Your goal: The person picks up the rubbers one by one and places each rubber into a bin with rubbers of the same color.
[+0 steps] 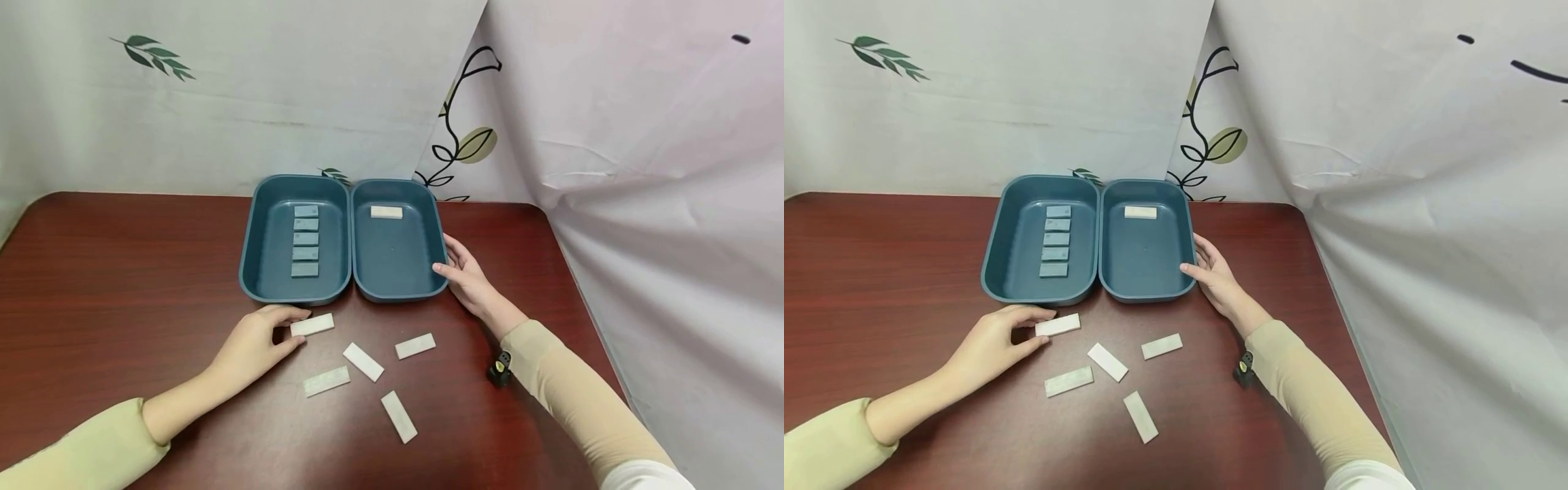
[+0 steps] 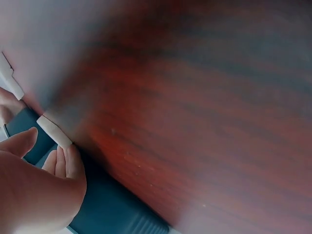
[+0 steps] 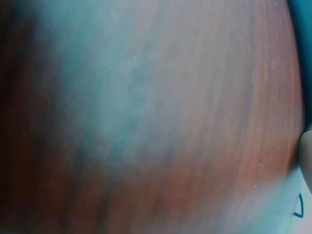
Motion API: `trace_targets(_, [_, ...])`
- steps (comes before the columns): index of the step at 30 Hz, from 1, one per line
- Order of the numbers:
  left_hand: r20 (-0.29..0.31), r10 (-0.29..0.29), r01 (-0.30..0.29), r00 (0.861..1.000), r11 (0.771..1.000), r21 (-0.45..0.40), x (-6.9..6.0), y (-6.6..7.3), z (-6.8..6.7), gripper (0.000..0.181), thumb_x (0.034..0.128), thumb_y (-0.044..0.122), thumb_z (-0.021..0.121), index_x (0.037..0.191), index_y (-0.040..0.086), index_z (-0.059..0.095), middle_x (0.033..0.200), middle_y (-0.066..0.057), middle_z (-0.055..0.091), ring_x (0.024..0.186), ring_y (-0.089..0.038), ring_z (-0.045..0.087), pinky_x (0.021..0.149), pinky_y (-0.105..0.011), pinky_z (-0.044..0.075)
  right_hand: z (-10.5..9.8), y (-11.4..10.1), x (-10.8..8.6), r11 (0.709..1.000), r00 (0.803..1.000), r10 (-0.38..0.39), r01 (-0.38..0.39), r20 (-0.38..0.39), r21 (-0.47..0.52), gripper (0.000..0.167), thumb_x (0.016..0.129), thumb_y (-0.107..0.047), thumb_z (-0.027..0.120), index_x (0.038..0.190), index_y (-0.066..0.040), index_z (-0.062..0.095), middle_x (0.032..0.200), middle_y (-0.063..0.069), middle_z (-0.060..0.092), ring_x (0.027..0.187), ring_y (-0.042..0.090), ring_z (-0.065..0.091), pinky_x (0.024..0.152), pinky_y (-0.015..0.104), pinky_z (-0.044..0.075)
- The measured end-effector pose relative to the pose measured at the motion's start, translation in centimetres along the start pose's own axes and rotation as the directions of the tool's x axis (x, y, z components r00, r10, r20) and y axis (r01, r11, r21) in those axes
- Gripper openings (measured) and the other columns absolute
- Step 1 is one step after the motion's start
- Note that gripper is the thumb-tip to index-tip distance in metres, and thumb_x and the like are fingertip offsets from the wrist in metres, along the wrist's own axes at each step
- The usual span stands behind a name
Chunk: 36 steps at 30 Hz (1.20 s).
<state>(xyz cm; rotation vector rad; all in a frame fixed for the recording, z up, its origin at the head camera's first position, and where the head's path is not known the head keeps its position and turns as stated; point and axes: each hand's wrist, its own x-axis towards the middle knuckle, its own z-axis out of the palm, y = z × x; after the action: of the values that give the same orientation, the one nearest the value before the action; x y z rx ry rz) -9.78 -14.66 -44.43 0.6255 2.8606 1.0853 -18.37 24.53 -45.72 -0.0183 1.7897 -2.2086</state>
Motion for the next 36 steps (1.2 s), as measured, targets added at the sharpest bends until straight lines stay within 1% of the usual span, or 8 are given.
trace_targets(4, [0.007,0.009,-0.009,1.000,1.000,-0.001,0.01,0.05,0.05,0.032,0.0838,0.001,0.087,0.114,0.007,0.079,0.105,-0.005,0.078,0.089,-0.019,0.071,0.080,-0.036,0.059,0.05,-0.01,0.00,1.000,1.000,0.002,-0.002,0.000,0.001,0.073,0.103,0.011,0.049,0.169,-0.006,0.023,0.174,0.018,0.026,0.139,0.008,0.050,0.103,0.016,0.053])
trace_targets(13, [0.025,-0.009,0.008,1.000,1.000,0.022,0.06,0.10,0.01,0.030,0.0835,0.000,0.086,0.112,0.008,0.080,0.101,-0.003,0.077,0.086,-0.017,0.071,0.079,-0.036,0.059,0.23,0.00,0.02,1.000,1.000,0.006,-0.006,0.002,-0.004,0.072,0.103,0.011,0.049,0.169,-0.007,0.023,0.174,0.018,0.026,0.140,0.009,0.049,0.103,0.016,0.054])
trace_targets(16, [0.027,0.001,-0.001,1.000,1.000,0.014,0.11,0.05,-0.01,0.031,0.0823,-0.001,0.086,0.111,0.008,0.080,0.100,-0.002,0.077,0.085,-0.016,0.070,0.078,-0.034,0.059,0.18,0.03,0.04,1.000,1.000,0.005,-0.005,0.003,-0.006,0.073,0.103,0.011,0.049,0.169,-0.007,0.023,0.173,0.018,0.026,0.139,0.008,0.050,0.103,0.016,0.054])
trace_targets(23, [0.025,0.020,-0.020,1.000,1.000,0.017,0.14,0.03,0.24,0.034,0.0805,-0.002,0.086,0.112,0.009,0.080,0.107,-0.004,0.078,0.086,-0.015,0.071,0.078,-0.033,0.060,0.02,-0.07,0.07,1.000,1.000,0.001,-0.001,0.001,-0.005,0.073,0.103,0.011,0.049,0.169,-0.007,0.023,0.173,0.017,0.026,0.139,0.008,0.051,0.103,0.017,0.054])
trace_targets(26, [0.018,0.026,-0.026,0.999,1.000,0.008,0.08,0.09,0.36,0.035,0.0798,-0.003,0.087,0.112,0.008,0.080,0.108,-0.004,0.078,0.086,-0.015,0.070,0.078,-0.032,0.060,0.00,-0.07,0.10,1.000,1.000,-0.002,0.002,0.005,-0.003,0.073,0.103,0.011,0.049,0.169,-0.007,0.023,0.173,0.017,0.027,0.139,0.007,0.051,0.104,0.017,0.053])
trace_targets(31, [0.018,0.038,-0.037,0.999,0.999,-0.016,0.08,0.15,0.45,0.036,0.0779,-0.005,0.087,0.110,0.008,0.080,0.104,-0.002,0.076,0.084,-0.011,0.068,0.076,-0.028,0.059,0.00,-0.04,0.05,1.000,1.000,-0.001,0.001,0.007,-0.007,0.073,0.103,0.011,0.049,0.169,-0.007,0.023,0.173,0.017,0.028,0.138,0.007,0.052,0.103,0.016,0.054])
trace_targets(36, [0.030,0.046,-0.045,0.998,0.999,-0.026,0.14,0.22,0.40,0.036,0.0767,-0.006,0.088,0.109,0.008,0.080,0.098,0.000,0.073,0.082,-0.009,0.064,0.073,-0.025,0.057,-0.02,0.01,0.00,1.000,1.000,-0.002,0.002,0.006,-0.008,0.073,0.103,0.011,0.049,0.169,-0.007,0.023,0.173,0.018,0.027,0.138,0.006,0.052,0.103,0.016,0.054])
